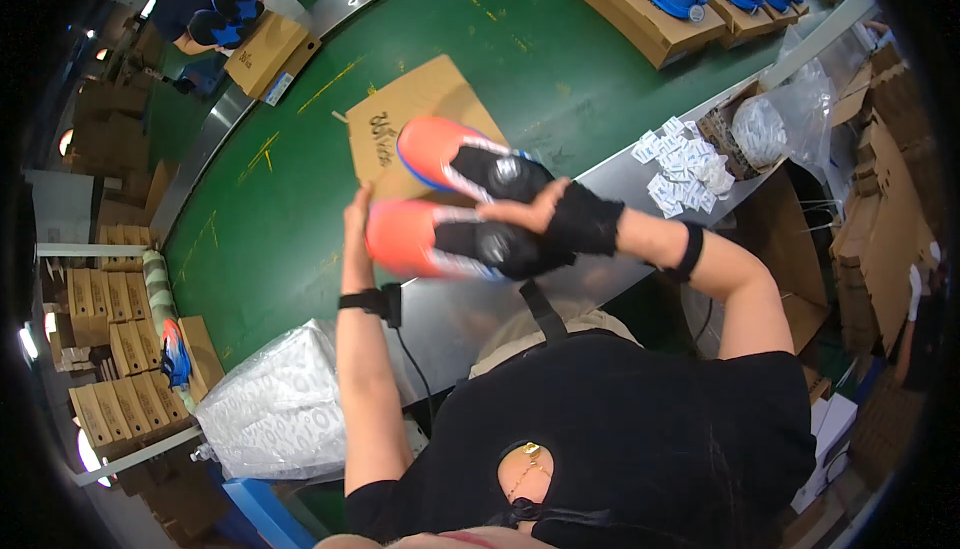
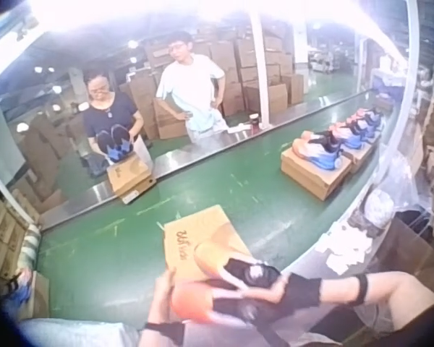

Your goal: Pack athletic shoes into brand-labeled cardboard boxes with tissue paper.

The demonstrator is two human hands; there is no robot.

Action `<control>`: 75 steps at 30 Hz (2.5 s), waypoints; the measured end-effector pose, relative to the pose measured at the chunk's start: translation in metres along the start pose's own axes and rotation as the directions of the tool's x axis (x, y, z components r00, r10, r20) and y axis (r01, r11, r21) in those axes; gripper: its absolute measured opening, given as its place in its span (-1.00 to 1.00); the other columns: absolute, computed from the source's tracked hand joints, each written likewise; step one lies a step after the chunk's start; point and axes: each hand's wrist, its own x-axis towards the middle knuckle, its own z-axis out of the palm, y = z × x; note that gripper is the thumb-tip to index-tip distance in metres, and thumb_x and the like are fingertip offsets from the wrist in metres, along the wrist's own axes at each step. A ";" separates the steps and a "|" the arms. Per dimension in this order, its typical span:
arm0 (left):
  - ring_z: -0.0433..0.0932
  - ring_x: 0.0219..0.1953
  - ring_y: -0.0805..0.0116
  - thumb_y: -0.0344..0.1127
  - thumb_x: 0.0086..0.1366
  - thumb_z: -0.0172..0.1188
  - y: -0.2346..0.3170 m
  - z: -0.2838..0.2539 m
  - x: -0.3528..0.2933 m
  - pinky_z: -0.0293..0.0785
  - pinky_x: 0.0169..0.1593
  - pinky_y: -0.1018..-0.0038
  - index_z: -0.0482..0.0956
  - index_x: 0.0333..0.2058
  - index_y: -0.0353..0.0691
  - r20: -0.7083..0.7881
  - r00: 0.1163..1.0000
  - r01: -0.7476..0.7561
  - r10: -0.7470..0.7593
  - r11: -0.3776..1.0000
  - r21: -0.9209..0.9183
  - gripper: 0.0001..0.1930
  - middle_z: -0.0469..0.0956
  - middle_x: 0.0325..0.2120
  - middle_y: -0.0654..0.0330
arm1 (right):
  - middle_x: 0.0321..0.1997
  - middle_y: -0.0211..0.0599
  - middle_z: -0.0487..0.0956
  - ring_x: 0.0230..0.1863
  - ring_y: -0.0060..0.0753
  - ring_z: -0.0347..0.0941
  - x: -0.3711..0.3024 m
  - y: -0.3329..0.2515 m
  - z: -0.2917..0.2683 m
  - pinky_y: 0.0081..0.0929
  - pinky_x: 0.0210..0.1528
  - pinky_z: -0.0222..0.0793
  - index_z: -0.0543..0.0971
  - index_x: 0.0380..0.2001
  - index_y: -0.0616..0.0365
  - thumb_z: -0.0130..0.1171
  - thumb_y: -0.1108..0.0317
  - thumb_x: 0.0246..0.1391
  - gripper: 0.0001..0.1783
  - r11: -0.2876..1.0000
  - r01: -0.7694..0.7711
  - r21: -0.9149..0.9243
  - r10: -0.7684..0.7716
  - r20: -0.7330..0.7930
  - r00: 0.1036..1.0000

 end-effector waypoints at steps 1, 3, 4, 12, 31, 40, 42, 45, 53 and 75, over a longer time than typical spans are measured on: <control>0.29 -0.76 0.48 0.06 0.05 -0.02 0.031 -0.003 -0.007 0.12 -0.78 0.54 0.40 -0.40 -0.18 0.022 0.979 0.202 -0.202 0.979 0.022 -0.61 0.37 -0.70 0.27 | -0.46 -0.07 0.48 -0.46 -0.22 0.48 -0.018 -0.023 -0.021 -0.33 -0.47 0.39 0.32 -0.04 -0.29 0.12 0.20 -0.24 -0.44 0.954 0.268 -0.133 -0.279 -0.073 0.958; 0.28 -0.76 0.48 0.07 0.04 -0.04 0.058 -0.009 -0.010 0.06 -0.78 0.58 0.38 -0.43 -0.08 0.091 0.971 0.233 -0.221 0.961 -0.152 -0.66 0.35 -0.73 0.31 | -0.51 -0.16 0.48 -0.53 -0.19 0.47 -0.038 -0.021 -0.002 -0.33 -0.48 0.39 0.34 -0.06 -0.27 0.07 0.23 -0.22 -0.49 0.871 0.409 -0.271 -0.467 -0.200 0.861; 0.26 -0.76 0.50 0.04 0.05 -0.06 0.070 -0.010 -0.012 0.00 -0.77 0.62 0.37 -0.42 -0.04 0.108 0.965 0.256 -0.240 0.950 -0.180 -0.70 0.35 -0.73 0.34 | -0.47 -0.15 0.49 -0.52 -0.17 0.47 -0.051 -0.017 0.010 -0.33 -0.46 0.40 0.34 -0.07 -0.26 0.05 0.24 -0.22 -0.50 0.881 0.407 -0.241 -0.426 -0.030 0.904; 0.25 -0.78 0.54 0.04 0.05 -0.04 0.096 0.006 -0.030 -0.04 -0.81 0.65 0.38 -0.42 -0.07 0.109 0.966 0.248 -0.234 0.960 -0.133 -0.69 0.35 -0.73 0.35 | -0.31 -0.08 0.43 -0.42 -0.14 0.44 -0.019 -0.054 0.007 -0.28 -0.34 0.34 0.27 0.00 -0.11 0.12 0.28 -0.28 -0.37 0.999 -0.032 0.044 0.019 0.274 0.962; 0.32 -0.81 0.50 -0.17 0.17 0.00 -0.071 0.006 -0.042 0.26 -0.73 0.55 0.08 0.11 -0.23 0.076 0.995 -0.084 0.062 0.937 0.340 -0.43 0.35 -0.70 0.23 | -0.49 -0.39 0.38 -0.37 -0.52 0.28 -0.009 0.128 0.004 -0.55 -0.32 0.24 0.38 -0.28 0.21 0.07 0.12 -0.08 -0.61 0.342 -0.083 0.936 0.939 -0.337 0.071; 0.35 -0.64 0.60 -0.23 0.17 0.02 -0.057 -0.048 -0.085 0.29 -0.61 0.68 0.32 -0.06 -0.35 -0.187 0.953 -0.214 0.240 0.966 0.148 -0.60 0.38 -0.59 0.29 | 0.11 -0.16 0.21 0.17 -0.14 0.03 0.098 0.039 0.028 0.08 0.11 -0.13 0.18 0.07 0.02 -0.04 -0.09 -0.09 -0.33 0.845 -0.431 0.316 0.521 -0.308 0.796; 0.35 -0.57 0.61 -0.24 0.18 0.01 -0.058 -0.101 -0.107 0.31 -0.54 0.69 0.40 -0.15 -0.34 -0.406 0.861 -0.237 0.308 0.947 0.216 -0.67 0.39 -0.56 0.29 | 0.14 -0.25 0.18 0.17 -0.13 0.03 0.102 0.018 0.041 0.31 0.07 -0.26 0.25 0.01 -0.07 -0.09 -0.12 -0.09 -0.39 0.898 -0.430 0.096 0.439 -0.108 0.892; 0.43 -0.39 0.33 -0.26 0.20 -0.04 -0.088 -0.200 -0.150 0.36 -0.29 0.49 0.44 -0.23 -0.35 -0.663 0.570 -0.132 0.486 0.850 0.510 -0.72 0.46 -0.45 0.10 | 0.10 -0.20 0.25 0.16 -0.13 0.05 0.091 0.027 0.105 0.33 0.08 -0.33 0.26 0.03 -0.16 -0.22 -0.13 -0.05 -0.43 0.937 -0.329 -0.117 0.347 0.411 0.843; -0.20 0.23 0.18 0.02 0.12 -0.04 -0.135 -0.273 -0.257 -0.25 0.15 0.06 -0.04 0.13 -0.31 -0.665 0.743 0.538 0.076 0.525 0.660 -0.28 -0.14 0.18 0.00 | -0.10 -0.07 0.37 0.03 -0.06 0.19 0.067 -0.010 0.118 0.20 0.05 -0.14 0.30 -0.03 -0.09 -0.01 0.11 -0.11 -0.51 0.945 -0.145 -0.293 0.271 0.456 0.848; 0.45 -0.41 0.22 -0.41 0.18 -0.11 0.043 -0.301 -0.335 0.38 -0.34 0.39 0.42 -0.36 -0.43 -0.602 -0.007 0.330 0.798 0.570 0.752 -0.81 0.48 -0.44 -0.02 | -0.10 -0.13 0.36 0.00 -0.11 0.23 0.078 -0.015 0.129 0.21 -0.04 -0.07 0.28 -0.06 -0.09 0.10 0.31 -0.28 -0.43 0.976 -0.040 -0.216 0.132 0.432 0.892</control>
